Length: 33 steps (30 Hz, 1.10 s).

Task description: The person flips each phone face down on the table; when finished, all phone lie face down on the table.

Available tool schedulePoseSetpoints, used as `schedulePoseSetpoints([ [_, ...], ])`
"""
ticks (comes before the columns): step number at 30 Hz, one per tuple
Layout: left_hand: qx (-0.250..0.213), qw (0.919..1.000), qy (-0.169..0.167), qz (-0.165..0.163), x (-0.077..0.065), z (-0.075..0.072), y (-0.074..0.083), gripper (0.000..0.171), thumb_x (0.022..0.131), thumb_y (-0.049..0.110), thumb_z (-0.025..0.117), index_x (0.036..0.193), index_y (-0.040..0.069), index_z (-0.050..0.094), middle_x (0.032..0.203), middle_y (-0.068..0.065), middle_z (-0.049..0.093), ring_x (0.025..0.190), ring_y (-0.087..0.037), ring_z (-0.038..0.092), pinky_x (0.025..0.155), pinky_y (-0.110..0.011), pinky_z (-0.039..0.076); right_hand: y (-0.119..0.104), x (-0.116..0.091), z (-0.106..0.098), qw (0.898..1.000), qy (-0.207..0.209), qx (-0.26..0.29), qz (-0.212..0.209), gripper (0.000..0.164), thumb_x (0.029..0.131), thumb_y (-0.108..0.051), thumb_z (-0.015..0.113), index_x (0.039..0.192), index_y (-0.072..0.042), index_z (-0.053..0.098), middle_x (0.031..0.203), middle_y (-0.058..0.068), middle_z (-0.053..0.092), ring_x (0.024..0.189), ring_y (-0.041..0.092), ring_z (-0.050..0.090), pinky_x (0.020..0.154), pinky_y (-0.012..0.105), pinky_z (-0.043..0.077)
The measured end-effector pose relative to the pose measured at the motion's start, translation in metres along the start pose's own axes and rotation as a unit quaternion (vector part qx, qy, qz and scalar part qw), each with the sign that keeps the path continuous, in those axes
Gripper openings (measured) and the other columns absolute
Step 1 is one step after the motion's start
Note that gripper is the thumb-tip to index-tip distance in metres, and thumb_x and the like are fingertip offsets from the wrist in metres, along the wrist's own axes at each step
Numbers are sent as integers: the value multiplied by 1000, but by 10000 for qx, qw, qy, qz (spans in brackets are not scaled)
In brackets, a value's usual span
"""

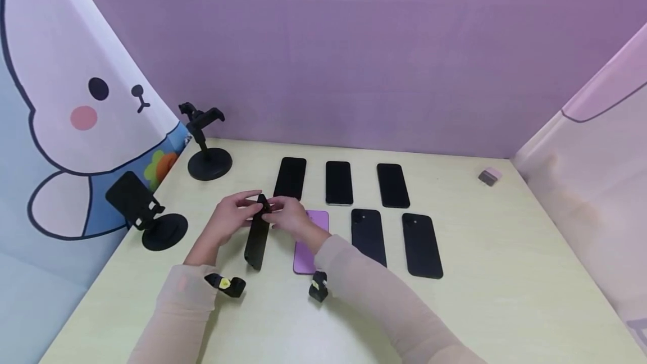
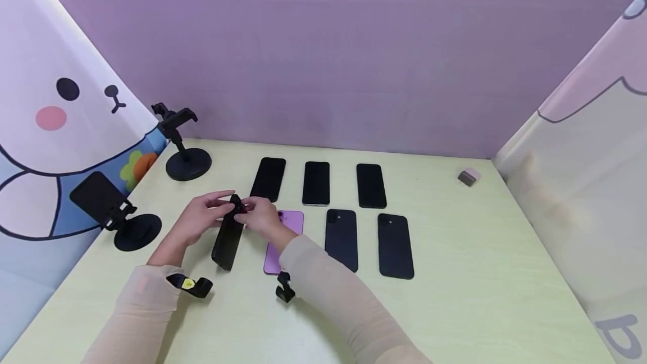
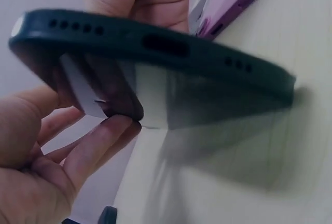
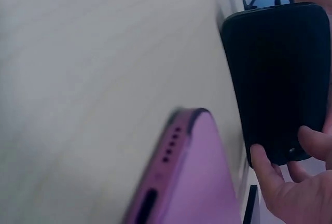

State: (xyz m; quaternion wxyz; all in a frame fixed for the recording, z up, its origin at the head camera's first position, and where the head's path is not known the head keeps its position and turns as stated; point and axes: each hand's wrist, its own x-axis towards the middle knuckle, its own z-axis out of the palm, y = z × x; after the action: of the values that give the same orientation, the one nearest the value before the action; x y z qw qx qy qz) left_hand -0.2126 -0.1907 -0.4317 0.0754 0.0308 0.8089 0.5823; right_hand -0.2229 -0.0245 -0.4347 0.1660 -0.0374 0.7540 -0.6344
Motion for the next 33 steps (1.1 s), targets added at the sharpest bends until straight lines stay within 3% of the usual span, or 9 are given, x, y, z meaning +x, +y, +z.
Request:
schedulePoseSetpoints([
  [4,730,9972,18,159,-1,-6,1,46,95,9,63,137,-4,52,121,-28,58,99,-35,65,73,-33,57,1,-1,2,9958,103,-904,-59,41,83,-2,76,122,-1,64,104,15,67,77,16,64,63,26,53],
  [8,1352,9906,18,207,-2,-10,1,45,90,7,67,132,-6,55,116,-26,61,102,-36,63,71,-33,56,1,0,3,9847,270,-1718,-70,41,82,-9,79,121,-5,66,96,9,68,77,14,61,63,24,50],
  [12,1586,9873,17,125,-2,-11,-1,47,88,7,70,131,-7,56,114,-26,62,102,-37,63,72,-35,56,3,3,6,9745,391,-2210,-75,40,81,-12,81,118,-7,67,92,6,67,79,15,60,68,23,48],
  [17,1604,9870,20,-18,-1,-13,-7,46,88,7,70,130,-7,56,111,-27,62,98,-36,64,71,-37,57,8,7,8,9714,473,-2325,-56,41,79,-13,83,117,-10,68,92,5,67,80,15,59,73,25,47],
  [25,2187,9757,99,-80,0,-16,-13,45,88,15,72,127,-3,59,109,-24,64,100,-36,61,81,-46,50,10,9,9,9664,468,-2520,-180,39,79,-12,83,116,-9,69,93,6,67,85,16,60,76,25,47],
  [33,2399,9706,51,-190,2,-16,-20,44,88,14,72,126,-5,59,110,-24,62,101,-37,59,82,-47,49,12,12,11,9534,454,-2960,-365,39,78,-12,83,115,-9,71,100,7,70,97,18,60,86,24,45],
])
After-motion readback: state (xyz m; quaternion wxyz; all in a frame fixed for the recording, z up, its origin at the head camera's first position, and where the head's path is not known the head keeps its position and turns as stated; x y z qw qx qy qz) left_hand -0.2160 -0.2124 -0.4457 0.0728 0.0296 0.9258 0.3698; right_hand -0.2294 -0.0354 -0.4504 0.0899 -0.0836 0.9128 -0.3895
